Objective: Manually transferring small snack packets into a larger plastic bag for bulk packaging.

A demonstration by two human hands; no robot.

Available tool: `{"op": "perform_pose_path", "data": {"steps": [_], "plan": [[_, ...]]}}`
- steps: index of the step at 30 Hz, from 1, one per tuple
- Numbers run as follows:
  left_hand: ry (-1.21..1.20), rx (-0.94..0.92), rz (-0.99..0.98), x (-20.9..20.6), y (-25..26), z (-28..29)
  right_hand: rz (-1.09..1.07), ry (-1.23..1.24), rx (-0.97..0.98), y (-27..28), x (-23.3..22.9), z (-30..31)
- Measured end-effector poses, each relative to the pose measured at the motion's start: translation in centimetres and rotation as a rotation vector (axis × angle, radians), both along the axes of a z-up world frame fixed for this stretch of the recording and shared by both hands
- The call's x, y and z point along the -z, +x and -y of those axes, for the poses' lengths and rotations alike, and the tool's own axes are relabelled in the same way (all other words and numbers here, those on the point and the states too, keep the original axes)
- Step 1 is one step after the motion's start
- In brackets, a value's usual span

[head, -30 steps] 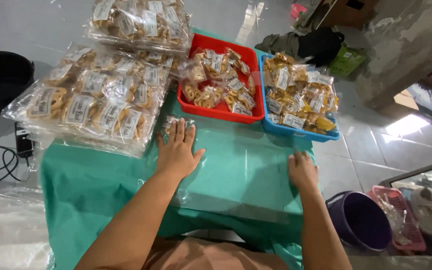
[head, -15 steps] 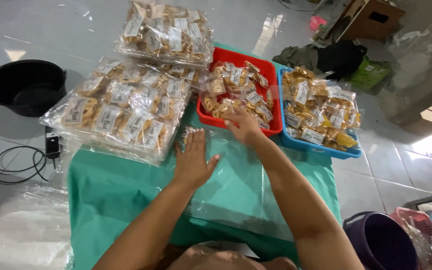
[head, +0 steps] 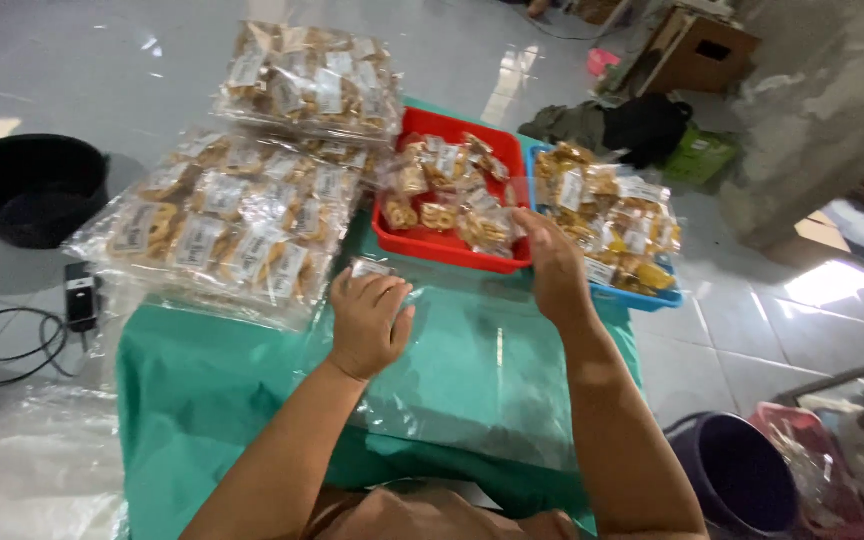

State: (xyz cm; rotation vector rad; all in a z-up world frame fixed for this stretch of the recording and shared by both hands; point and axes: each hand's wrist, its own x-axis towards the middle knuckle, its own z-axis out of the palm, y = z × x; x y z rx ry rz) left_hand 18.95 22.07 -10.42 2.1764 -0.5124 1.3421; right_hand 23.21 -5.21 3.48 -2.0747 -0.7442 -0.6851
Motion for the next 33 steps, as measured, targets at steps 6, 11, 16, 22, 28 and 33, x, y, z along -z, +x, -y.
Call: {"op": "perform_pose_path", "data": {"steps": [6,11,16,22,28,33], "plan": [[0.049,0.118,-0.017,-7.5,-4.7,3.7,-0.239,0.151,-0.032,-11.9,-7.2,-1.3],[-0.683,0.783,-0.736,-11.0,-9.7,6.3,-0.392,0.38,-0.182,-16.3,-5.0,-0.6],[-0.858,0.83,-0.862,-11.2,-10.7,7.1,-0.135,0.105,-0.165,-18.8,-5.8,-0.2],[-0.984,0.812,-0.891,-13.7,-12.2,6.3,0.286,-0.271,-0.285,-19.8,-5.1,0.7],[-1.011,0.819,-0.934,-14.0,-12.8,6.1,0.47,-0.487,-0.2,-21.7,-5.9,-1.1],[-1.24,0.921,-1.072,-16.3,-14.2,6.2,0.548,-0.435,-0.097,-21.1,-2.9,-0.7]]}}
